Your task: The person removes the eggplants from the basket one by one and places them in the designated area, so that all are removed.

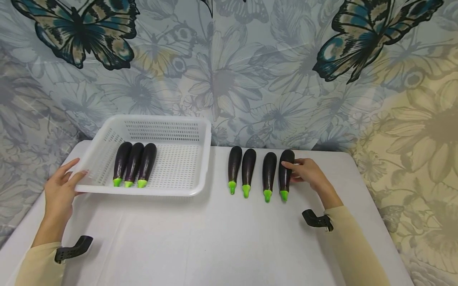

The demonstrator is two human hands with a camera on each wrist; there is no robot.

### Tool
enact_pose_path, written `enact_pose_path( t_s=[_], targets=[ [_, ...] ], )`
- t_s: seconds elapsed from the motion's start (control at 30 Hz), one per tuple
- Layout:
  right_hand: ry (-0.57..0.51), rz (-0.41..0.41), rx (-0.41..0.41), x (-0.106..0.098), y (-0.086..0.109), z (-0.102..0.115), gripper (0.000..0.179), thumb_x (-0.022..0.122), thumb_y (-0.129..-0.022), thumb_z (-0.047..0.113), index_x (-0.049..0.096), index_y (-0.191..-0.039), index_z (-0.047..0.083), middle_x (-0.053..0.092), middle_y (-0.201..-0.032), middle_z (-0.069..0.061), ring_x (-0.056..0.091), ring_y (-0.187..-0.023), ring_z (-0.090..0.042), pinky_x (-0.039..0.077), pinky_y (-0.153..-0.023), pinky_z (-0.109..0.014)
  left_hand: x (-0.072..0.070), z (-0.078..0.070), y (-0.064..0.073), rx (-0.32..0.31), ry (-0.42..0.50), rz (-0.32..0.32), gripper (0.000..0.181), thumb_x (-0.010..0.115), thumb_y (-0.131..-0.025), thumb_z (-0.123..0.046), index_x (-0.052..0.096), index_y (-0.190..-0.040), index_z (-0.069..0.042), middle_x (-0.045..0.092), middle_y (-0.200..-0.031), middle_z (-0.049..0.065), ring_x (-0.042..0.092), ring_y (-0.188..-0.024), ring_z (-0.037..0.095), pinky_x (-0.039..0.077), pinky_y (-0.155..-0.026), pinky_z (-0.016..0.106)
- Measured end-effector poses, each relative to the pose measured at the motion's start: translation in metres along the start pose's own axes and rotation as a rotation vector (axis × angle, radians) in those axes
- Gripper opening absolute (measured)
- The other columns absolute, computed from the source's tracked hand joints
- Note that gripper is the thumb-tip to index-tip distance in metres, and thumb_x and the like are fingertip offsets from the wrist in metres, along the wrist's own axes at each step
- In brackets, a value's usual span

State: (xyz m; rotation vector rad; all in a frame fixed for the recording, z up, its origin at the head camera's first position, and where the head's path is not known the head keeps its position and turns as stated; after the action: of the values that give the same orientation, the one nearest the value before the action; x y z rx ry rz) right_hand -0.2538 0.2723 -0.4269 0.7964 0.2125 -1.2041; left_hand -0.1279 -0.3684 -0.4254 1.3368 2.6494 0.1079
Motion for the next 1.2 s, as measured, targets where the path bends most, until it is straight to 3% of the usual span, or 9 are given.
enact_pose_path(
  t_s=[0.33, 0.9, 1.2],
  targets=[
    [0.016, 0.008, 0.053, 0.0057, -0.0038, -0.0082, 0.087, 0.055, -0.099, 0.042, 0.02, -0.14, -0.026, 0.055, -0.123, -0.034, 0.066, -0.095, -0.025, 0.058, -0.08, -0.036, 0.0019, -0.0012, 0.0008, 0.014, -0.004, 0.004, 0.049, 0.065, -0.095, -0.011, 0.055, -0.141, -0.022, 0.058, -0.093, -0.007, 0.059, -0.079, 0.002, 0.052, -0.052, 0.015],
    [0.036, 0.009, 0.024, 0.0092, -0.0078, -0.0072, 0.089, 0.051, -0.099, 0.048, 0.023, -0.14, -0.025, 0.053, -0.126, -0.037, 0.066, -0.097, -0.03, 0.058, -0.079, -0.036, 0.0013, 0.0, 0.0002, 0.01, 0.001, 0.005, 0.05, 0.065, -0.095, -0.011, 0.054, -0.142, -0.021, 0.057, -0.093, -0.006, 0.057, -0.082, 0.003, 0.052, -0.053, 0.014],
    [0.034, 0.015, -0.005, 0.0088, -0.0027, -0.0057, 0.084, 0.046, -0.102, 0.044, 0.021, -0.139, -0.027, 0.042, -0.135, -0.042, 0.062, -0.107, -0.041, 0.057, -0.082, -0.039, 0.0003, -0.001, 0.0003, 0.024, 0.0, 0.009, 0.049, 0.065, -0.095, -0.01, 0.054, -0.141, -0.021, 0.058, -0.091, -0.007, 0.058, -0.08, 0.002, 0.052, -0.053, 0.015]
  ],
)
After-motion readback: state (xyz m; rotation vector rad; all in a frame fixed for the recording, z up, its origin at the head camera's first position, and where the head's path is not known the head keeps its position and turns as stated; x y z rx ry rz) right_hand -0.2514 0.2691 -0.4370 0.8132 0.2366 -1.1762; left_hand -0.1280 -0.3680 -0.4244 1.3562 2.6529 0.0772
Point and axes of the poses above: each hand's wrist, its own y-axis away from the middle knuckle, its own x-axis out of the palm, z = x × y, the point moved 5 cm from there along -y, towards the middle knuckle
